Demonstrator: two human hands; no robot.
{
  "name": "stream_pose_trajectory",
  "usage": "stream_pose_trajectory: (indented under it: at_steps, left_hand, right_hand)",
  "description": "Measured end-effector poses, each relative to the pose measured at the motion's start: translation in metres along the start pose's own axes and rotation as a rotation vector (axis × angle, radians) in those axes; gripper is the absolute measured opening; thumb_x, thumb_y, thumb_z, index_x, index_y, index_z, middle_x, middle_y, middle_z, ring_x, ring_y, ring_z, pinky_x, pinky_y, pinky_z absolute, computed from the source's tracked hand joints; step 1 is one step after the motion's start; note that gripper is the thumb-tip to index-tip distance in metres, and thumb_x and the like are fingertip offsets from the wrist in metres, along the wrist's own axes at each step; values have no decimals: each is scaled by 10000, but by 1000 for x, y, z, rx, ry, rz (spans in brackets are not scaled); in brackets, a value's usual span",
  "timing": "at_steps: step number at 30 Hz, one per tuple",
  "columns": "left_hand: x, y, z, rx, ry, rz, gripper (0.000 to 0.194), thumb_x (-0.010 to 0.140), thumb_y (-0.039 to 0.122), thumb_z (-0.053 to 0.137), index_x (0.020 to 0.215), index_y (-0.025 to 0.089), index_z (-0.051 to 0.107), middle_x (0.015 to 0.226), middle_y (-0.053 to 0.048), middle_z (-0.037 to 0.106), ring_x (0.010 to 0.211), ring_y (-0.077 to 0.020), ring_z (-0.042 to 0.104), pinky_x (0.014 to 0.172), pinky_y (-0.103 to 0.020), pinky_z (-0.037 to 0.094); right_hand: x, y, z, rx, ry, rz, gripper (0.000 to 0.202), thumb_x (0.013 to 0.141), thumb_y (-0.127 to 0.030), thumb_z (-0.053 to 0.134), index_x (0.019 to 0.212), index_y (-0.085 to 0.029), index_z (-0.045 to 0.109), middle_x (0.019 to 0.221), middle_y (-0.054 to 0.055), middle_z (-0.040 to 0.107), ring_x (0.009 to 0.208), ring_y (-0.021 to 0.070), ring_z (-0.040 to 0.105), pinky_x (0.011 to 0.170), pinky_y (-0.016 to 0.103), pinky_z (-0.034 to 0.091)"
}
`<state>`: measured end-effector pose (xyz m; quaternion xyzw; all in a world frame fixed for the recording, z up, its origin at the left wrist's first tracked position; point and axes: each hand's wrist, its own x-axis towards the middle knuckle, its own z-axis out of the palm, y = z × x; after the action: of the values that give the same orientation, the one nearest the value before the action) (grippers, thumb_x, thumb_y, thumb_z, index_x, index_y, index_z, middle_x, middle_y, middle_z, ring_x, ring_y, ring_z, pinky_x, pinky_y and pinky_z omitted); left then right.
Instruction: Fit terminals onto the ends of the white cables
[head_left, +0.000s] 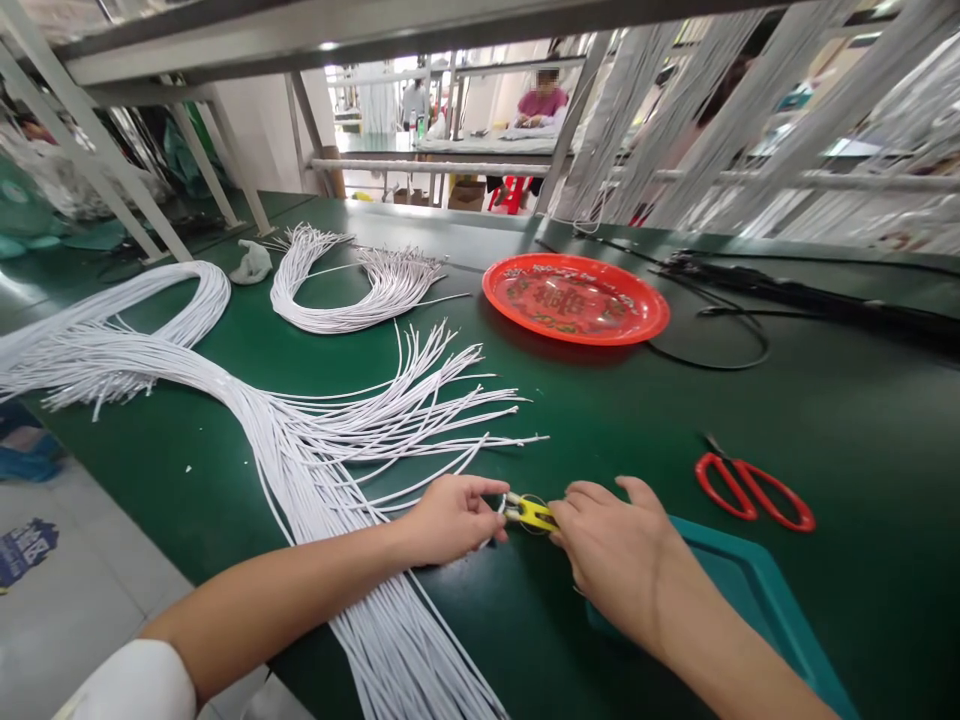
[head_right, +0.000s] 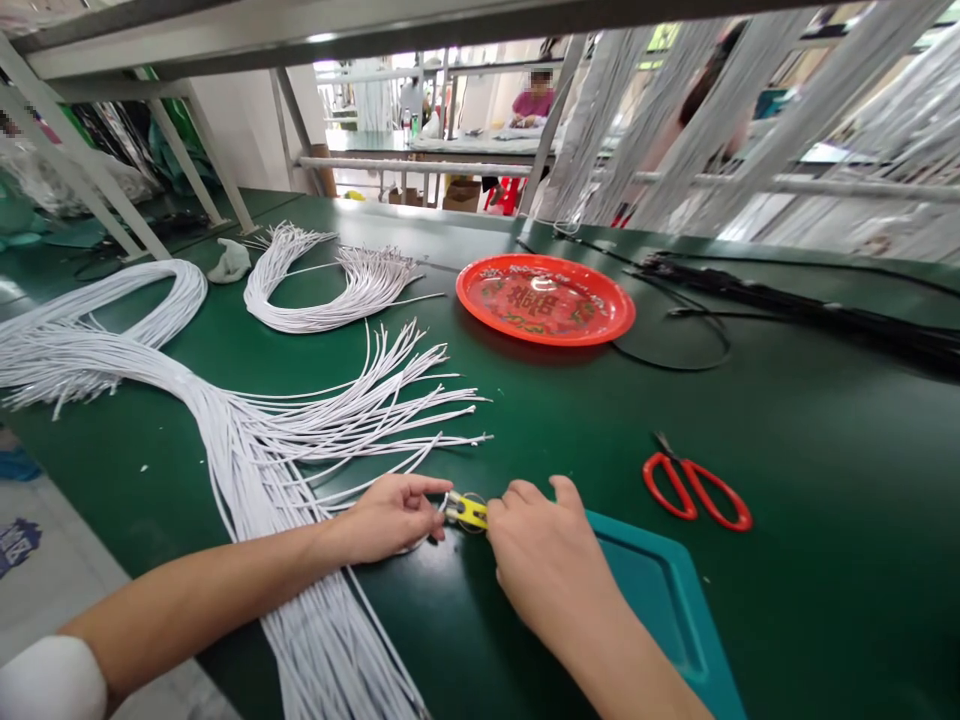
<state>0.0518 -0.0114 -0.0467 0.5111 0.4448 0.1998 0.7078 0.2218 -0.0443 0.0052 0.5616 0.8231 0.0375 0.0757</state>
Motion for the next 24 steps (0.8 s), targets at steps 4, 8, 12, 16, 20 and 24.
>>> stream_pose_trajectory:
  at_steps: [4,8,12,16,20,24]
  left_hand:
    - [-1,0,0,36,14,29,436,725,162,535,1159,131,516,627,12,607,364,-15,372,356,-128,298]
    - [-1,-2,-1,61,50,68,404,729,191,527,1130,138,531,613,21,590,373,-25,398,352,-130,314]
    - [-4,2,-1,37,71,57,429,717,174,520,1144,131,512,617,26,580,351,-20,380,329,-131,302]
    - [-6,8,-1,0,100,56,438,705,165,526,1141,120,512,614,30,568,348,-17,374,324,-131,291]
    - [-8,12,-3,-94,139,140,521,698,173,546,1208,118,458,620,25,572,351,-22,385,336,-140,296]
    - [-11,19,-10,-307,88,122,479,695,187,561,1163,97,511,608,18,556,342,-4,337,333,-135,234]
  right_hand:
    - [-1,1,3,21,37,8,200,726,-203,537,898,-185,639,871,78,665,891,253,568,840,494,300]
    - [-3,3,13,22,85,17,459,696,-331,584,1116,-149,556,926,107,662,914,284,567,851,540,300]
    - [-3,6,20,57,87,19,496,709,-382,562,1151,-160,532,910,104,664,917,279,570,872,552,288]
    - [-3,8,19,141,49,50,548,714,-448,545,1175,-154,519,924,106,663,925,272,568,902,557,278]
    - [-2,11,16,275,47,97,587,731,-539,484,1174,-157,527,962,105,661,939,266,574,938,553,274]
    - [-3,15,13,460,90,169,565,753,-586,424,1132,-188,555,1002,85,660,936,253,591,961,562,270]
